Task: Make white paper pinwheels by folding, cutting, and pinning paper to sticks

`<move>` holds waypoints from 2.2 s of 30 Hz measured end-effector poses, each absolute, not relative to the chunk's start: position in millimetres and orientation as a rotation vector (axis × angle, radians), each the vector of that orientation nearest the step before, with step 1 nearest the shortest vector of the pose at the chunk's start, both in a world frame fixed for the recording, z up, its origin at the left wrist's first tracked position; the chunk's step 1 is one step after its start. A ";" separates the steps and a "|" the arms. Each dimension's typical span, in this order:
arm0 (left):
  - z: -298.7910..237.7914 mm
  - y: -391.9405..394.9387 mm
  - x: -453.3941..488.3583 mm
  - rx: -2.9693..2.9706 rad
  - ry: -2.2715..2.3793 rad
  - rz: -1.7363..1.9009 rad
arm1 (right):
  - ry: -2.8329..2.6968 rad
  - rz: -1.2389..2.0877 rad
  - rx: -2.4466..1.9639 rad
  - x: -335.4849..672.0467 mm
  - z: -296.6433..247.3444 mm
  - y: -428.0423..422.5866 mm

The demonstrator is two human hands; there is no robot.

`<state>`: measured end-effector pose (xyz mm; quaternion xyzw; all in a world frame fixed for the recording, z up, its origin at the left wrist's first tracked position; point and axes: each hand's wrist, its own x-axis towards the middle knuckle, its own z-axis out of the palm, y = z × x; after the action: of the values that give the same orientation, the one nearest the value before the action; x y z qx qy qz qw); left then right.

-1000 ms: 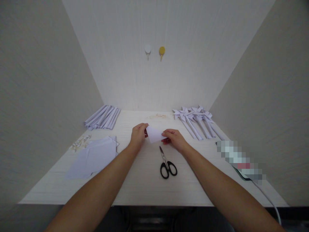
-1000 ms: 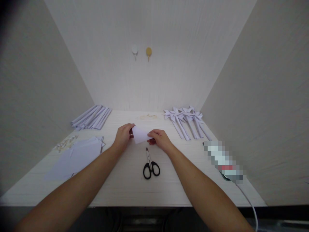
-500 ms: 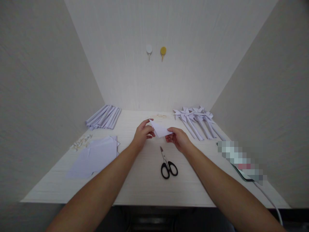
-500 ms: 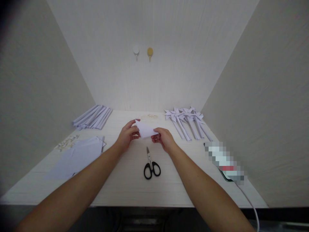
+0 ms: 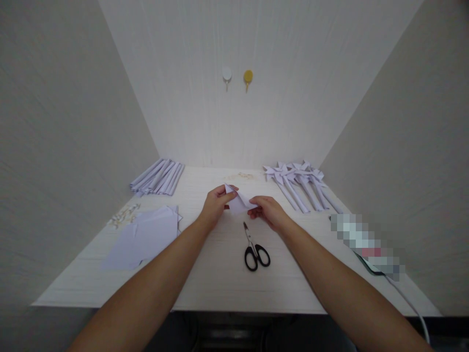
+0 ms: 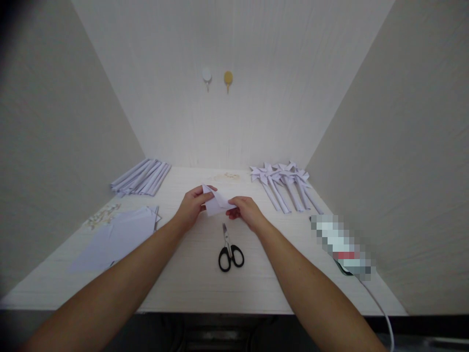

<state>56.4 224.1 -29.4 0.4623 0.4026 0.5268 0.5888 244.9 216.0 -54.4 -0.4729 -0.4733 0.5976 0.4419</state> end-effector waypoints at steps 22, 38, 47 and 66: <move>-24.6 229.0 51.4 0.811 1.065 1.020 | -1.799 0.622 -0.919 247.6 -40.6 201.0; -34.1 233.1 50.2 1.025 1.083 1.064 | -1.803 0.588 -1.016 245.0 -40.5 197.6; -27.4 226.0 50.4 1.026 0.885 0.981 | -1.846 0.457 -0.964 251.5 -43.3 200.6; -35.4 234.4 45.1 0.971 0.972 1.177 | -1.996 0.403 -0.968 245.4 -37.6 192.0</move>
<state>45.1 234.4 -35.4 0.4221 0.4223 0.5113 0.6181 245.4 192.0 -37.6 -0.3877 -0.7996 0.1616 0.4291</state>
